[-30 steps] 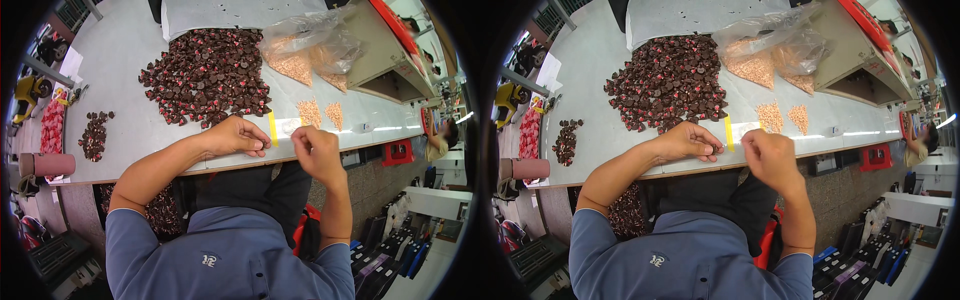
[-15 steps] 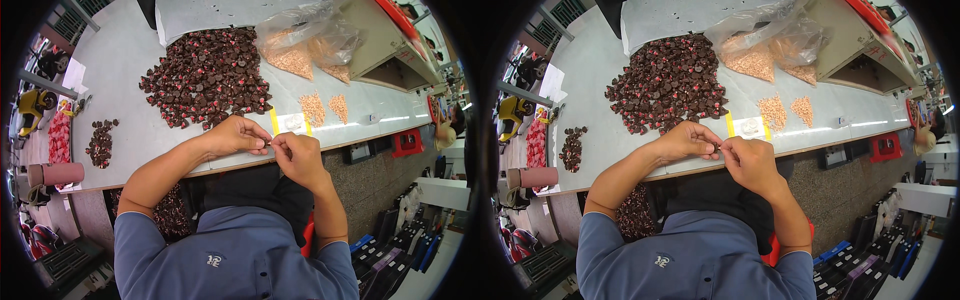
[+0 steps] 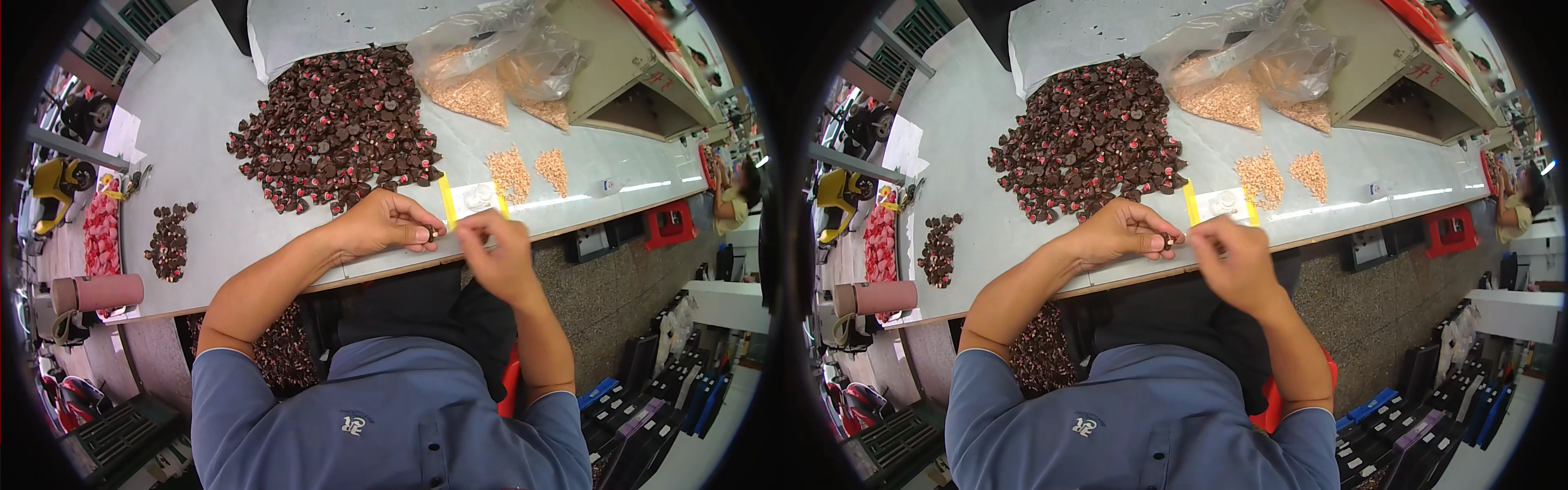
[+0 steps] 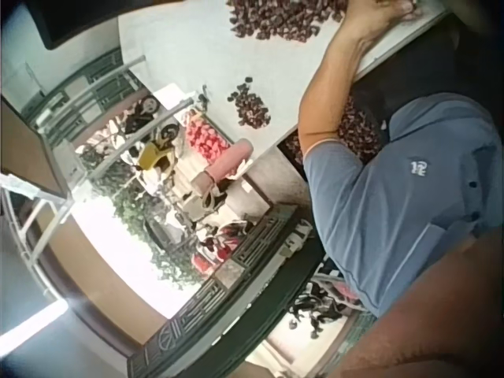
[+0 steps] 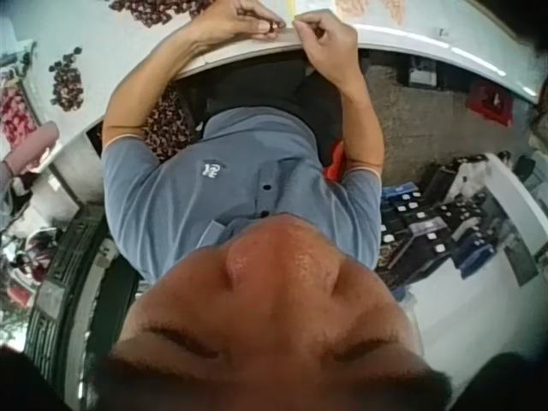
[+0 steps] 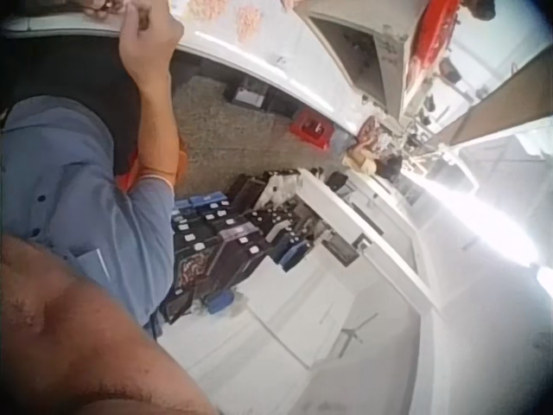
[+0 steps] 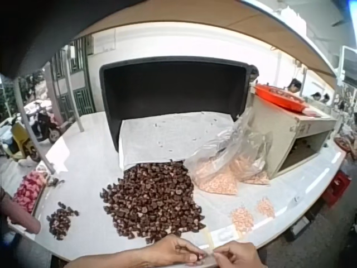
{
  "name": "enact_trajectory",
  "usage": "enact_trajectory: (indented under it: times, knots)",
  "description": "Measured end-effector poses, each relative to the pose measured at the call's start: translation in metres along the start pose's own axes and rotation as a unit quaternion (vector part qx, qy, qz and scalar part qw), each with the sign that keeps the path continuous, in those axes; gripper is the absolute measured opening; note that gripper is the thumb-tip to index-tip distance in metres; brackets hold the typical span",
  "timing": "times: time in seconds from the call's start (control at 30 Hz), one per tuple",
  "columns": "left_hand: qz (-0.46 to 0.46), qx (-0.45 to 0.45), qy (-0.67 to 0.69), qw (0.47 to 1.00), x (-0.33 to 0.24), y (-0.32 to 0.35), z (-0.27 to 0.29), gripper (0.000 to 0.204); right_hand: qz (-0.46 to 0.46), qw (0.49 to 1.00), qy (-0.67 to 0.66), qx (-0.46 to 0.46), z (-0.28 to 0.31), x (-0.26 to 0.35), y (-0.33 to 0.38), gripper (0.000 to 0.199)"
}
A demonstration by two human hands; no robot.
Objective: Sorting small plastic components into groups based on color or type on a workbench in a factory.
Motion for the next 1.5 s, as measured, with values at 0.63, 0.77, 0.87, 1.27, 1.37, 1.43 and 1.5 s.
enact_trajectory:
  times: [0.63,0.77,0.87,1.27,1.37,1.43,1.5]
  knots:
    - [0.023,-0.028,0.002,0.999,-0.004,0.002,-0.004,0.025,-0.248,0.905,0.345,-0.013,0.106,-0.117,0.005,0.009]
    - [0.021,-0.023,-0.007,0.999,-0.002,0.001,-0.004,0.025,-0.278,0.892,0.358,-0.003,0.104,-0.123,-0.001,0.011]
    - [0.029,-0.018,-0.015,0.999,-0.003,0.001,-0.004,0.025,-0.292,0.887,0.356,0.006,0.104,-0.125,-0.003,0.013]
    - [0.045,-0.01,-0.034,0.998,-0.003,0.007,-0.003,0.03,-0.255,0.962,0.092,-0.042,0.07,-0.07,0.001,0.006]
    - [0.041,0.011,-0.044,0.998,-0.004,0.005,-0.007,0.031,-0.192,0.98,-0.054,-0.013,0.032,-0.026,0.002,0.005]
    - [0.047,0.013,-0.04,0.998,-0.002,0.003,-0.005,0.031,-0.157,0.982,-0.108,0.017,0.01,-0.012,0.001,0.006]
    - [0.042,0.021,-0.029,0.998,-0.001,0.001,-0.006,0.029,-0.125,0.982,-0.137,0.046,-0.009,-0.006,-0.001,0.007]
Point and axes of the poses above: each hand's wrist, its own y-axis away from the middle knuckle, its own z-axis out of the back of the hand, x = y × z, the point moved 5 cm from there along -y, towards the middle knuckle, and after that the axes turned 6 degrees about x, right-handed, at the moved point
